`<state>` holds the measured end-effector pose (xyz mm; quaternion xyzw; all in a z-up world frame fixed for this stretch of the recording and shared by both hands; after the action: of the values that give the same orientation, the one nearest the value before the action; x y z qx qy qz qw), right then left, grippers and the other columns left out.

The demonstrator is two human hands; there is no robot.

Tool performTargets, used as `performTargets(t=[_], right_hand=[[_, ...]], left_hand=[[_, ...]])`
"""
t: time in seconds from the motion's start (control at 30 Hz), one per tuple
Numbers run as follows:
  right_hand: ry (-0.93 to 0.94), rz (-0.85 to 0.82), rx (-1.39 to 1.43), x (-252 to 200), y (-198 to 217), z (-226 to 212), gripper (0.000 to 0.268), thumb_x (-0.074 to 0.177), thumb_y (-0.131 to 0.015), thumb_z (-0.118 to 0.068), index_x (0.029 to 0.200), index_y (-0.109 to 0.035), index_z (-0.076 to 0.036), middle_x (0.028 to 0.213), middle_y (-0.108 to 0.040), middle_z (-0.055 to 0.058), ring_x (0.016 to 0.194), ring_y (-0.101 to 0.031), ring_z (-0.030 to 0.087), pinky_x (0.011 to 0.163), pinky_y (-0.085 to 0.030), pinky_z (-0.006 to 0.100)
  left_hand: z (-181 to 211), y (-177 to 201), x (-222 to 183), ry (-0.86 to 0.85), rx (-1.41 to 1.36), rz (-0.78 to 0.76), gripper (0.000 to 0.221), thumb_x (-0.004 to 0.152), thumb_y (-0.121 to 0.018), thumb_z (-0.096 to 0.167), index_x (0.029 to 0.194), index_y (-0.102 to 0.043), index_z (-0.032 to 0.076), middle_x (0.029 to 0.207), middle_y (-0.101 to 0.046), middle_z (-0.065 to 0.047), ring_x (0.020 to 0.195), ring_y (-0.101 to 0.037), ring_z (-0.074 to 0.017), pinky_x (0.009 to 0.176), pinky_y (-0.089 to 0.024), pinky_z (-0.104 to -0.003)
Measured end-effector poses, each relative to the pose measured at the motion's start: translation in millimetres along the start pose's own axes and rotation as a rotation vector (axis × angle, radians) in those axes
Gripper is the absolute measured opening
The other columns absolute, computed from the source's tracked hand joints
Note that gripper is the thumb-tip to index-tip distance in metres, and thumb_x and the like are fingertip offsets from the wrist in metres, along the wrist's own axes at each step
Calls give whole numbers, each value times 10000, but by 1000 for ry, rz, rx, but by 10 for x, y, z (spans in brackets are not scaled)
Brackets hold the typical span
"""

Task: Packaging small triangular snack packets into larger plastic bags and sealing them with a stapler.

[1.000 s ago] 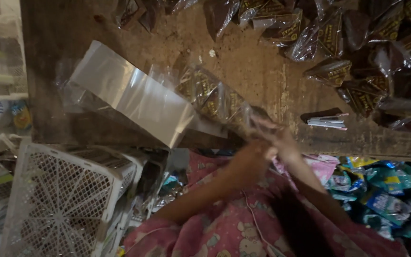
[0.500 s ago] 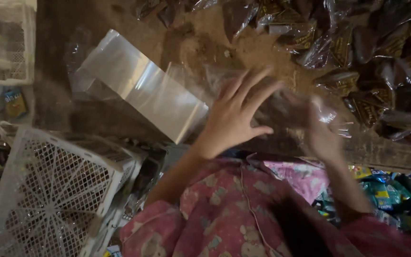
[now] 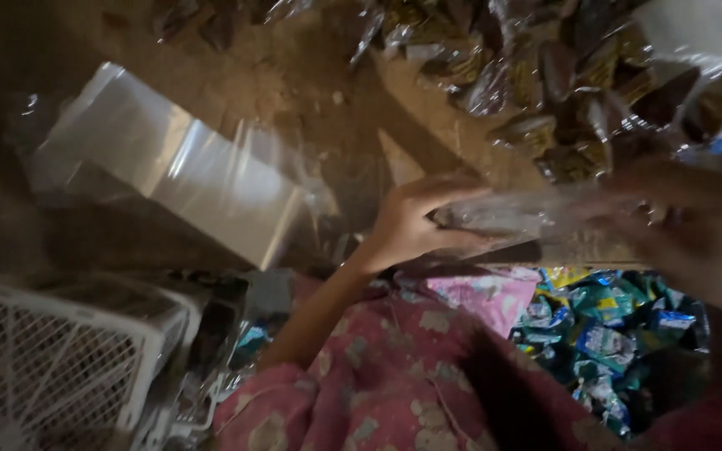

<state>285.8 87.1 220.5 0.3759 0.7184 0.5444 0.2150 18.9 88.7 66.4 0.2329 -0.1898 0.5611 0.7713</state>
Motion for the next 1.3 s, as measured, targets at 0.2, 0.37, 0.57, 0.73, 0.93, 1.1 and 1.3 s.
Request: performTargets(t=[0.2, 0.37, 0.57, 0.73, 0.93, 1.1, 1.3], right_hand=[[-124, -77, -126, 365, 307, -419, 701, 667, -914, -398, 1159, -739, 70, 1128, -745, 247, 1002, -749, 346, 787, -628, 416], [66, -100, -200, -75, 163, -235, 787, 678, -859, -79, 1424, -617, -148, 1220, -743, 62, 1025, -735, 200, 1122, -366, 495], [30, -49, -70, 213, -66, -387, 143, 856, -847, -99, 894, -731, -25, 889, -689, 121, 814, -622, 258, 737, -519, 357], [-1067, -518, 488, 738, -192, -616, 517, 867, -542, -408, 1227, -735, -92, 1332, -731, 110, 1212, -702, 315, 1069, -527, 468], [-123, -438, 842, 706, -438, -401, 186, 942, -584, -112, 864, -747, -70, 596, -693, 28, 384, -562, 88, 332, -445, 219], [241, -115, 371, 860, 77, -686, 410, 708, -843, -242, 1082, -714, -131, 1041, -785, 29, 906, -807, 140, 773, -680, 252], [-62, 73, 866, 679, -572, -721, 524, 837, -740, 29, 1252, -419, 35, 1083, -645, 170, 949, -770, 240, 789, -706, 296]], left_hand=[[29, -53, -79, -60, -54, 39, 458, 875, -855, 226, 1277, -654, 140, 1256, -712, -90, 1152, -743, -261, 1059, -656, -401], [101, -60, -61, -41, -49, 115, 267, 935, -793, 208, 1177, -701, 145, 1189, -742, -80, 1078, -783, -242, 930, -704, -339], [285, -24, -144, -124, -18, 267, 136, 922, -772, 239, 926, -681, 138, 1159, -710, -96, 1025, -735, -243, 891, -588, -407], [662, 193, -163, 64, -21, 301, 279, 974, -668, 175, 739, -652, 25, 1090, -724, -145, 911, -712, -253, 851, -525, -411], [839, 439, -95, 239, -42, -19, 666, 907, -716, 419, 1430, -480, 81, 1364, -622, -127, 1249, -647, -271, 1143, -545, -424], [796, 309, -4, 175, 13, 85, 197, 988, -681, 207, 1057, -593, 45, 932, -620, -66, 738, -600, -139, 662, -521, -223], [975, 274, 110, 144, 88, 326, 258, 902, -748, 221, 839, -524, 111, 785, -543, -26, 708, -503, -143, 682, -431, -261]])
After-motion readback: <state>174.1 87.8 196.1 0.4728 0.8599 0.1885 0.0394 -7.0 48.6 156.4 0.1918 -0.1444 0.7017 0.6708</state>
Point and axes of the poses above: each hand's wrist, its own x-axis towards the middle knuckle, its own y-axis out of the back of the hand, z = x × y, the point moved 1 cm from there along x, towards the middle knuckle
